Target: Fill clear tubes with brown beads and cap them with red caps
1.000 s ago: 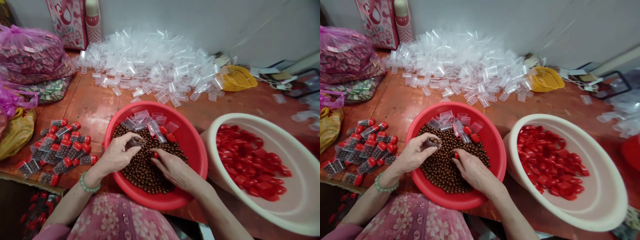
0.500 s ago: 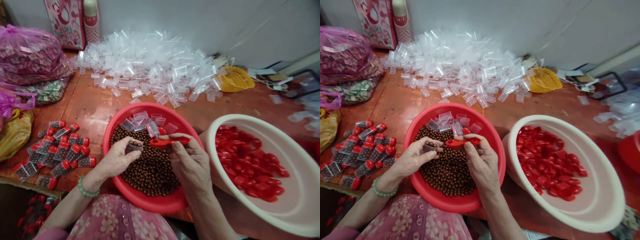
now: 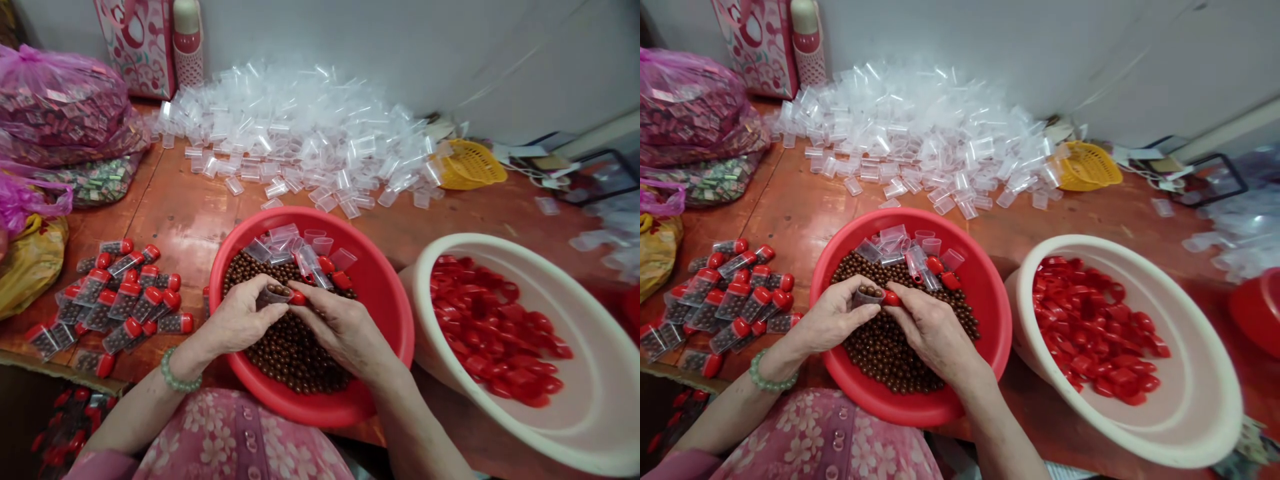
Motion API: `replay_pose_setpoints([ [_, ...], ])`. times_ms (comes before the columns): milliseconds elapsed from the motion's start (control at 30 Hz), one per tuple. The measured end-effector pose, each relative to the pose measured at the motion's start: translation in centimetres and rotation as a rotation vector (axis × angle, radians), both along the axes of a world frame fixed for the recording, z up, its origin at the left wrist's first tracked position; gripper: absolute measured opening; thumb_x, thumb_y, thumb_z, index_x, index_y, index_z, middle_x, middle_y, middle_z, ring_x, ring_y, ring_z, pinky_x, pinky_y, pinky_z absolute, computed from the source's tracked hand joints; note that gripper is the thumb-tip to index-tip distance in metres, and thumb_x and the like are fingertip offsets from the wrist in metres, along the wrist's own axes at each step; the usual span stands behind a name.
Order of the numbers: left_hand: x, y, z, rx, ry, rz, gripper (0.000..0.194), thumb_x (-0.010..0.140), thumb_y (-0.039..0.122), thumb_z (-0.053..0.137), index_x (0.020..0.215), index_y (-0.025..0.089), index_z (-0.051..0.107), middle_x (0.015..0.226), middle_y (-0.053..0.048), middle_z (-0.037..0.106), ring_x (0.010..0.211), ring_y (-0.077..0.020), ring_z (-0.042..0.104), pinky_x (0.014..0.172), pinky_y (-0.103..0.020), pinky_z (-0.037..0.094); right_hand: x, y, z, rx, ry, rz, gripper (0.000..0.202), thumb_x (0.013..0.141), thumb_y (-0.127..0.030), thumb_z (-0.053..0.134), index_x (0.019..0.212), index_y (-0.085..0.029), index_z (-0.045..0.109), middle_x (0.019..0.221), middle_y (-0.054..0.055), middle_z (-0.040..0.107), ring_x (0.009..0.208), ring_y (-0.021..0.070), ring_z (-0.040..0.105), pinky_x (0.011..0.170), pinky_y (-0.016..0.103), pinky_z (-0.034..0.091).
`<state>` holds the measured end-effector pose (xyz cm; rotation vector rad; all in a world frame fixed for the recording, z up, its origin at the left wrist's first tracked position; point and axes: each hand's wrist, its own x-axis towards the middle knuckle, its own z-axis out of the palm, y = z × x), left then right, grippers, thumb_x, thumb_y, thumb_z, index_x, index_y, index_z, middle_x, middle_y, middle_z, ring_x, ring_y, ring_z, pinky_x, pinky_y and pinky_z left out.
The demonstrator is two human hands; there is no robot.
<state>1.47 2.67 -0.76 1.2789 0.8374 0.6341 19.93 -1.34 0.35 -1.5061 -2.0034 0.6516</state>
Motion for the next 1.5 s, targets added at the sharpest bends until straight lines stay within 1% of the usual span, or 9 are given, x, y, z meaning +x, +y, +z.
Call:
replay_pose_setpoints([
  [100, -0.1, -0.1, -0.3, 0.025, 0.017, -0.032, 0.014, 0.084, 0.022, 0.057, 0.096, 0.016, 0.058, 0.092, -0.003, 0.063, 0.086, -0.0153, 0.057, 0.083, -0.031, 0.046, -0.1, 0.4, 0.1, -0.028, -0.044, 0.084, 0.033, 0.093, -0.025, 0.052, 0.123, -0.019, 0.063, 0.109, 0.010, 0.074, 0.095, 0.0218, 0.072, 0.087, 0.034, 0.058],
  [267, -0.1, -0.1, -0.4, 0.007, -0.018, -0.032, 0.015, 0.083, 0.023, 0.058, 0.096, 0.016, 0.058, 0.091, -0.003, 0.063, 0.087, -0.0153, 0.058, 0.086, -0.032, 0.046, 0.0, 0.7, -0.1, -0.010, -0.011, 0.071, 0.033, 0.093, -0.024, 0.050, 0.123, -0.016, 0.062, 0.111, 0.013, 0.071, 0.100, 0.0223, 0.069, 0.087, 0.035, 0.057],
  [367, -0.1, 0.1, 0.1, -0.059, -0.070, -0.027, 0.016, 0.081, 0.024, 0.060, 0.094, 0.015, 0.057, 0.090, -0.003, 0.062, 0.086, -0.0148, 0.059, 0.085, -0.031, 0.046, 0.4, 0.9, 0.0, -0.034, 0.121, -0.011, 0.031, 0.092, -0.027, 0.054, 0.121, -0.020, 0.063, 0.107, 0.010, 0.070, 0.098, 0.0208, 0.067, 0.087, 0.035, 0.055],
  [467, -0.1, 0.3, 0.8, -0.170, -0.079, -0.063, 0.015, 0.081, 0.024, 0.059, 0.091, 0.014, 0.055, 0.086, -0.003, 0.061, 0.076, -0.0125, 0.058, 0.074, -0.028, 0.047, 0.8, 1.3, 0.1, -0.082, 0.352, -0.135, 0.033, 0.089, -0.030, 0.060, 0.122, -0.026, 0.057, 0.099, 0.004, 0.069, 0.089, 0.0175, 0.067, 0.080, 0.031, 0.055],
  [567, -0.2, 0.6, 1.3, -0.187, -0.069, -0.115, 0.012, 0.082, 0.025, 0.058, 0.082, 0.014, 0.054, 0.072, 0.001, 0.056, 0.062, -0.0083, 0.050, 0.063, -0.023, 0.043, 1.0, 1.7, 0.5, -0.111, 0.463, -0.138, 0.023, 0.086, -0.032, 0.065, 0.107, -0.026, 0.061, 0.089, 0.001, 0.067, 0.079, 0.0144, 0.066, 0.072, 0.027, 0.054],
  [633, -0.2, 0.6, 1.3, -0.159, -0.085, -0.100, 0.012, 0.082, 0.025, 0.058, 0.079, 0.015, 0.052, 0.067, 0.003, 0.053, 0.060, -0.0072, 0.047, 0.061, -0.023, 0.041, 0.7, 2.0, 0.8, -0.083, 0.422, -0.115, 0.019, 0.084, -0.031, 0.067, 0.101, -0.025, 0.065, 0.089, 0.001, 0.068, 0.080, 0.0147, 0.066, 0.074, 0.028, 0.054],
  [933, -0.2, 0.6, 0.6, -0.176, -0.097, -0.122, 0.016, 0.082, 0.028, 0.061, 0.089, 0.015, 0.055, 0.071, 0.003, 0.055, 0.063, -0.0089, 0.049, 0.063, -0.025, 0.040, -0.8, 2.5, 1.3, 0.017, 0.322, -0.049, 0.023, 0.086, -0.023, 0.065, 0.108, -0.025, 0.071, 0.103, 0.003, 0.075, 0.093, 0.0180, 0.070, 0.089, 0.034, 0.055],
  [1100, -0.2, 0.8, 0.8, -0.228, -0.117, -0.123, 0.013, 0.082, 0.026, 0.060, 0.083, 0.015, 0.053, 0.069, 0.002, 0.055, 0.061, -0.0083, 0.050, 0.062, -0.025, 0.040, -0.3, 2.7, 1.8, 0.033, 0.221, 0.038, 0.025, 0.087, -0.021, 0.062, 0.111, -0.024, 0.070, 0.098, 0.004, 0.075, 0.085, 0.0162, 0.070, 0.080, 0.030, 0.056],
  [1500, -0.1, 0.8, 0.8, -0.228, -0.114, -0.124, 0.008, 0.082, 0.020, 0.058, 0.087, 0.015, 0.054, 0.071, 0.003, 0.056, 0.063, -0.0084, 0.050, 0.065, -0.025, 0.041, 0.5, 2.6, 2.7, 0.046, 0.160, 0.027, 0.025, 0.087, -0.025, 0.063, 0.111, -0.025, 0.071, 0.096, 0.005, 0.076, 0.085, 0.0184, 0.070, 0.079, 0.032, 0.057],
])
